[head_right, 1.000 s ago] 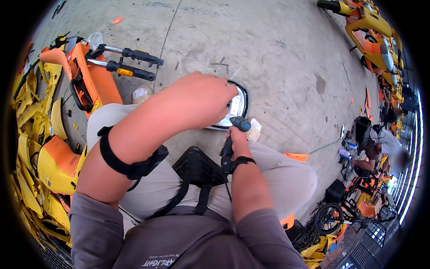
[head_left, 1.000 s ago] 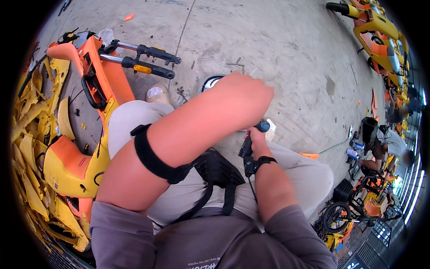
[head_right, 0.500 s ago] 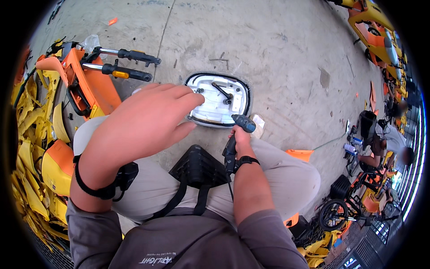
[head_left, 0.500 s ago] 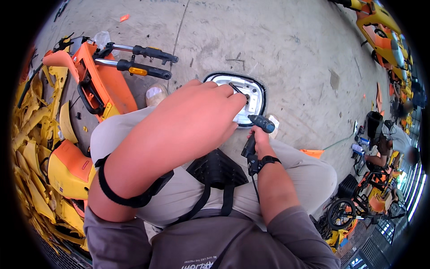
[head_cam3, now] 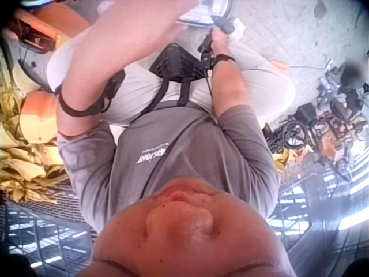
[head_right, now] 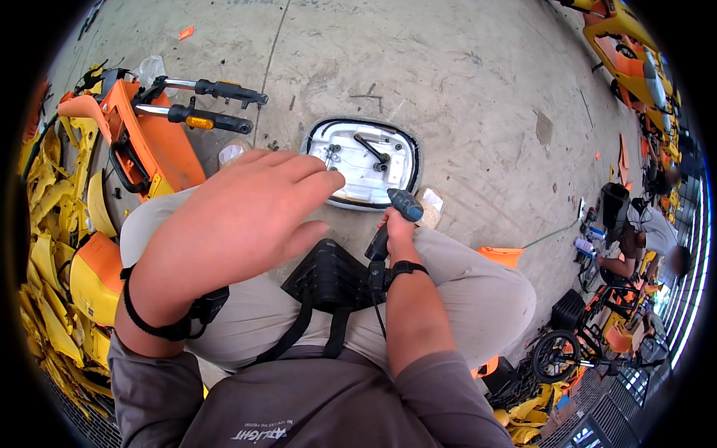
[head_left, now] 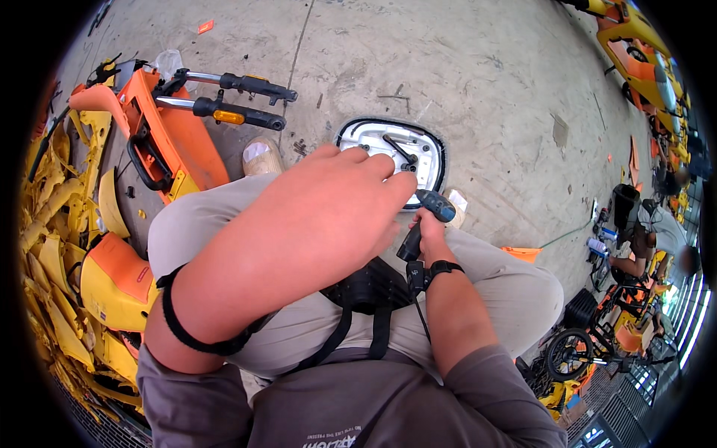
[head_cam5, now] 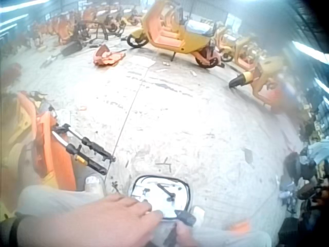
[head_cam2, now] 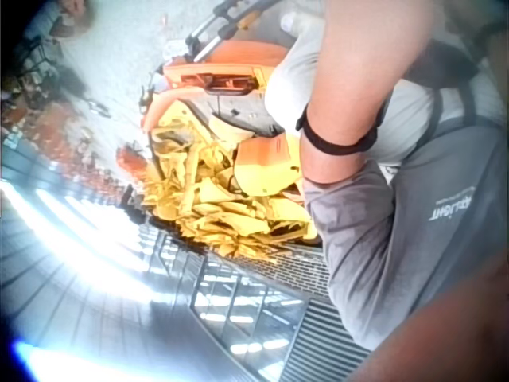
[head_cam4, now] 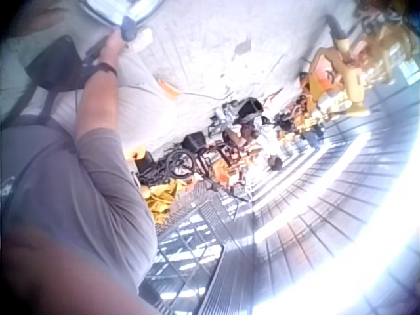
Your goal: The person picks up a small black component and a screw, then inserts the screw into a power drill bit and uses it to fasten the component to a scooter part.
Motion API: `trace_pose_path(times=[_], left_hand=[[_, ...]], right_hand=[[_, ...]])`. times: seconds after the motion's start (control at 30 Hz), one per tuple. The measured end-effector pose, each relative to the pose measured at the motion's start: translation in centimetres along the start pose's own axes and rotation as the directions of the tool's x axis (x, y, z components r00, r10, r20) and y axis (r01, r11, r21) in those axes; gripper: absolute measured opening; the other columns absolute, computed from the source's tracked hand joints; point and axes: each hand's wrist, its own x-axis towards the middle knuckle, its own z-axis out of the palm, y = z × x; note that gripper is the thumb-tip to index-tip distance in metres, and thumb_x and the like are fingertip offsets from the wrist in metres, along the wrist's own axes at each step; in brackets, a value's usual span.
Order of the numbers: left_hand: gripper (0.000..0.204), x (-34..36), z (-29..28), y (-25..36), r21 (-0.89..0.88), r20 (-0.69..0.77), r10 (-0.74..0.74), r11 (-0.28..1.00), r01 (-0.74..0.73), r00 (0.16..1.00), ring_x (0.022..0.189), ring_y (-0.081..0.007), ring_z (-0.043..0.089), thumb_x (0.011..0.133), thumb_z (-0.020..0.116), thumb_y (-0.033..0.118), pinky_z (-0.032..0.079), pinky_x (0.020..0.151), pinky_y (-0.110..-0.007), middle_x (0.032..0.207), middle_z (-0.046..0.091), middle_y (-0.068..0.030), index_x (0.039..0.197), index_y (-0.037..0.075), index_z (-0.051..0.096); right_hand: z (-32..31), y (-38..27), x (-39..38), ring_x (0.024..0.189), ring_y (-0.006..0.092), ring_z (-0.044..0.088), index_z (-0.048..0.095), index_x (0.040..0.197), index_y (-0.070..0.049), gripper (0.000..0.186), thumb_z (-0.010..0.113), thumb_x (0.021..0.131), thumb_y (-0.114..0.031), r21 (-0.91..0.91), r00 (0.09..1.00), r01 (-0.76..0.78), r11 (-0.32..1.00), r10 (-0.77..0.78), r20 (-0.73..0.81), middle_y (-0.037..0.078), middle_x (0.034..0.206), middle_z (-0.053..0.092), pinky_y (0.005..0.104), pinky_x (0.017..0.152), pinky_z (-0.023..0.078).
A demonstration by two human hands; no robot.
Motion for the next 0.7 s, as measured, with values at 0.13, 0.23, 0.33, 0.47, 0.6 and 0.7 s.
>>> trace_pose_path(times=[0.13, 0.23, 0.33, 0.47, 0.6, 0.7], left_hand=[[0.037, -0.32, 0.03, -0.35, -0.036, -0.029, -0.003, 0.999, 0.002, 1.0, 0.104, -0.0323, 0.062, 0.082, 0.072, 0.017, 0.048, 0.091, -0.042, 0.106, 0.064, -0.0123, 0.114, 0.003, 0.06], [0.037, -0.42, 0.07, -0.36, -0.016, -0.016, -0.017, 1.0, 0.016, 1.0, 0.104, -0.0323, 0.062, 0.083, 0.072, 0.017, 0.048, 0.091, -0.042, 0.107, 0.064, -0.0122, 0.114, 0.003, 0.06], [0.037, -0.31, -0.01, -0.36, -0.006, -0.002, -0.02, 1.0, 0.02, 1.0, 0.104, -0.0321, 0.062, 0.083, 0.072, 0.018, 0.048, 0.09, -0.042, 0.108, 0.064, -0.0121, 0.115, 0.003, 0.06], [0.037, -0.4, -0.4, -0.08, 0.007, 0.023, -0.029, 1.0, 0.029, 0.999, 0.105, -0.0315, 0.061, 0.083, 0.071, 0.017, 0.047, 0.091, -0.042, 0.108, 0.064, -0.012, 0.116, 0.003, 0.06], [0.037, -0.35, -0.44, 0.08, 0.006, 0.033, -0.035, 0.999, 0.035, 0.999, 0.105, -0.0317, 0.061, 0.083, 0.072, 0.017, 0.047, 0.091, -0.042, 0.108, 0.064, -0.0117, 0.116, 0.003, 0.06], [0.039, -0.35, -0.46, 0.23, -0.008, 0.012, -0.03, 1.0, 0.03, 0.999, 0.105, -0.0318, 0.061, 0.082, 0.073, 0.015, 0.047, 0.091, -0.042, 0.11, 0.063, -0.0111, 0.116, 0.004, 0.059]], right_hand=[[-0.1, 0.27, 0.92, 0.056, 0.0233, 0.061, 0.06, 0.085, -0.006, 0.009, 0.061, 0.077, -0.009, 0.01, 1.0, 0.001, 1.0, -0.001, 0.019, 0.007, 0.07, 0.058, 0.0371, 0.055, 0.051], [0.03, 0.41, 0.82, 0.055, 0.0227, 0.061, 0.06, 0.087, -0.006, 0.009, 0.061, 0.079, -0.007, 0.015, 1.0, -0.002, 1.0, 0.002, 0.024, 0.006, 0.069, 0.058, 0.0365, 0.054, 0.051], [0.34, -0.09, 0.24, 0.056, 0.0232, 0.06, 0.06, 0.085, -0.006, 0.009, 0.061, 0.077, -0.009, 0.02, 1.0, 0.018, 1.0, -0.019, 0.015, 0.007, 0.069, 0.058, 0.0372, 0.054, 0.05], [0.39, -0.23, 0.04, 0.056, 0.0237, 0.061, 0.06, 0.082, -0.006, 0.008, 0.061, 0.075, -0.01, 0.009, 1.0, -0.003, 1.0, 0.003, -0.012, 0.007, 0.068, 0.058, 0.0379, 0.054, 0.049], [0.06, -0.49, 0.09, 0.056, 0.0231, 0.061, 0.06, 0.08, -0.006, 0.007, 0.062, 0.075, -0.01, -0.038, 1.0, -0.015, 0.999, 0.015, -0.006, 0.007, 0.069, 0.058, 0.0375, 0.054, 0.049], [0.02, 0.03, 0.67, 0.056, 0.0223, 0.061, 0.06, 0.079, -0.006, 0.006, 0.062, 0.075, -0.011, -0.033, 1.0, -0.005, 0.999, 0.006, 0.021, 0.007, 0.069, 0.059, 0.0369, 0.054, 0.049]])
